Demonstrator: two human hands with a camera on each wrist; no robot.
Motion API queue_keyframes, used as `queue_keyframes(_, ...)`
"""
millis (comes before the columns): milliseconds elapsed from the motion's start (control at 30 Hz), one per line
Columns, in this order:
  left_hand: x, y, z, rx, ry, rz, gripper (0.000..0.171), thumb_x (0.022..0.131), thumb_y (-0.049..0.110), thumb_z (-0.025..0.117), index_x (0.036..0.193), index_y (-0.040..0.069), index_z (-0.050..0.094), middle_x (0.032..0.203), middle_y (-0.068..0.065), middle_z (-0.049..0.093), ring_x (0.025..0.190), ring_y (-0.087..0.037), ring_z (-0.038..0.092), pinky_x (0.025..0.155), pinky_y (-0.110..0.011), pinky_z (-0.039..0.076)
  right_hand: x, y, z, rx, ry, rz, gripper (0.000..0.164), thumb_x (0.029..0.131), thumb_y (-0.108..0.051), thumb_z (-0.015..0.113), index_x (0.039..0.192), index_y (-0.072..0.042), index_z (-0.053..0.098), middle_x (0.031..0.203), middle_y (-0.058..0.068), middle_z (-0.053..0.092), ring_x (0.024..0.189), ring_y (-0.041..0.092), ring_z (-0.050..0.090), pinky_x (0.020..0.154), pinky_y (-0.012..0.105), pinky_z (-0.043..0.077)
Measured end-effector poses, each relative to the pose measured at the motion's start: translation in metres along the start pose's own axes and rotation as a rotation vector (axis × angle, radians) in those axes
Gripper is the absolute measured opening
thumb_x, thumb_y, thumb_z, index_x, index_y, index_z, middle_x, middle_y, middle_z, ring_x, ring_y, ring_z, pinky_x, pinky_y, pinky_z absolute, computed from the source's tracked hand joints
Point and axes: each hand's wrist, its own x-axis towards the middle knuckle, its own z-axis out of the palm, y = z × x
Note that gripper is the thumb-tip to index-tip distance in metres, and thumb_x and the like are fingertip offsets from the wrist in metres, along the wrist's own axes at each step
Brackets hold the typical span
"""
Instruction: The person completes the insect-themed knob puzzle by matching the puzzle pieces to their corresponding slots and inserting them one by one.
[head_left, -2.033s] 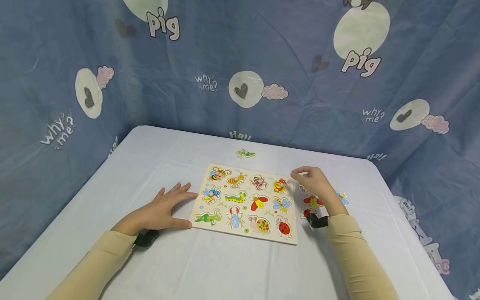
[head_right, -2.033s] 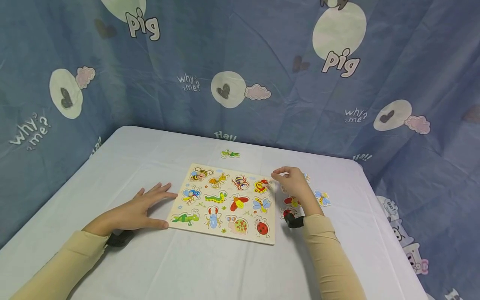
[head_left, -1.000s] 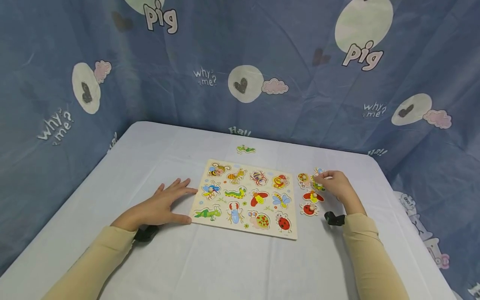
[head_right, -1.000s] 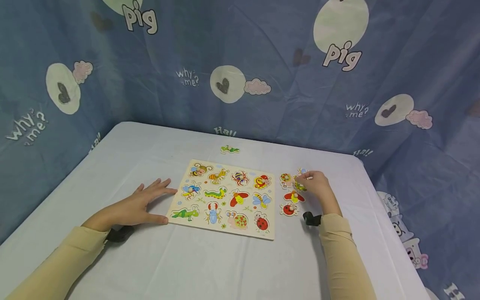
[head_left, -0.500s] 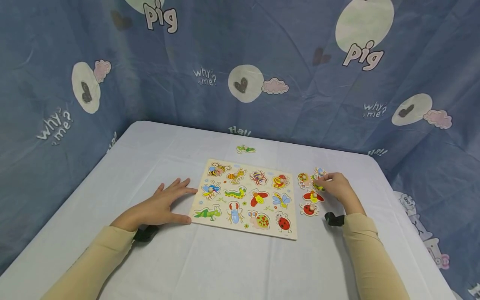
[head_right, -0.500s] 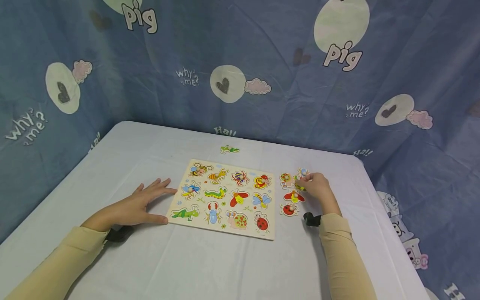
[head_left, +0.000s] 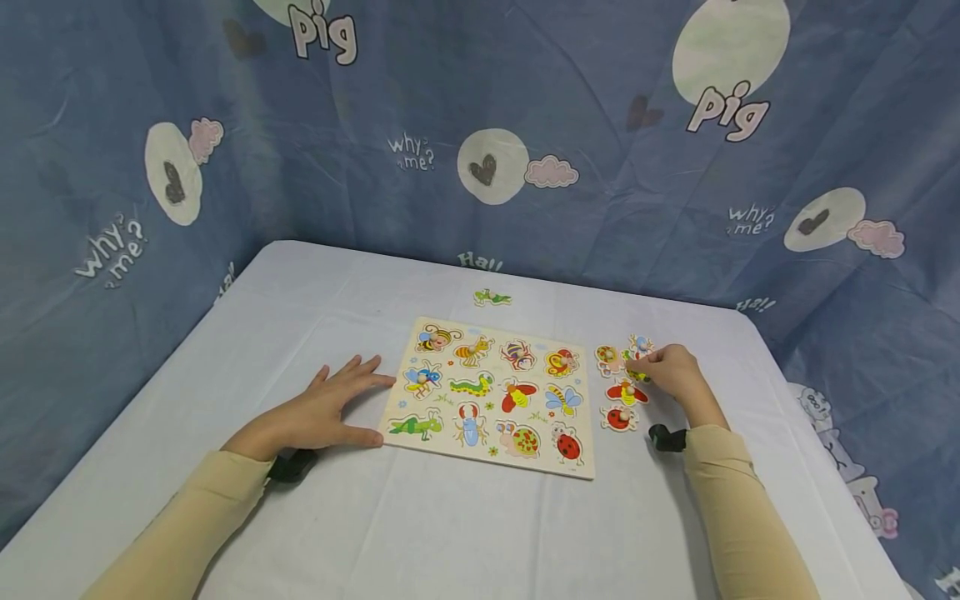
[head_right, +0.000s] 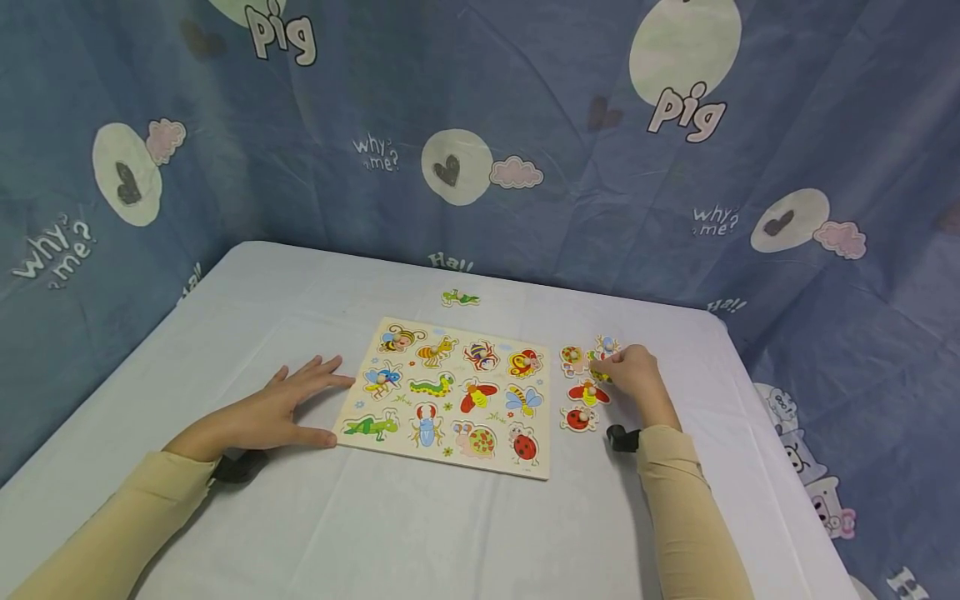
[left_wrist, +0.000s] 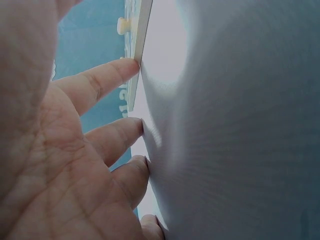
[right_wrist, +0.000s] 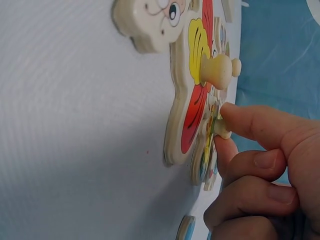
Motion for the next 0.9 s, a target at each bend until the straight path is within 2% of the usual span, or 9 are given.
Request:
queue_keyframes(400,0.0001,0.0011,0.0005,0.010,0.007,-0.006,0.087,0.081,0.050,0.092,0.155,0.022,0.056,0.177,-0.024,0.026,0.165,-0.052,0.011,0.125,-0.082,-0.001,-0.0031,-0.0036,-0.0015,-0.005,-0.002,0.009,0.036,0.101,-0.034,0.073,0.100,0.001,0.072,0.092,0.009,0.060,0.088,0.024,0.052,0.073,0.034,0.042)
queue_keyframes(600,0.0002,0.0009,0.0009,0.010,0.007,-0.005,0.087,0.081,0.050,0.092,0.155,0.022,0.056,0.177,-0.024,0.026,0.165,-0.053,0.011,0.125,-0.082,-0.001,-0.0039,-0.0045,0.0004,0.007,0.006,0.023,0.034,0.101,-0.034,0.073,0.099,0.000,0.069,0.095,0.010,0.060,0.092,0.025,0.052,0.076,0.036,0.042)
queue_keyframes(900,0.0011,-0.0003,0.0012,0.013,0.007,-0.013,0.088,0.080,0.050,0.092,0.155,0.022,0.056,0.177,-0.024,0.026,0.166,-0.052,0.011,0.125,-0.081,-0.001,-0.0026,0.0006,0.0053,0.014,0.017,-0.029,0.036,0.101,-0.032,0.072,0.108,0.003,0.074,0.093,0.010,0.062,0.091,0.025,0.054,0.076,0.035,0.043)
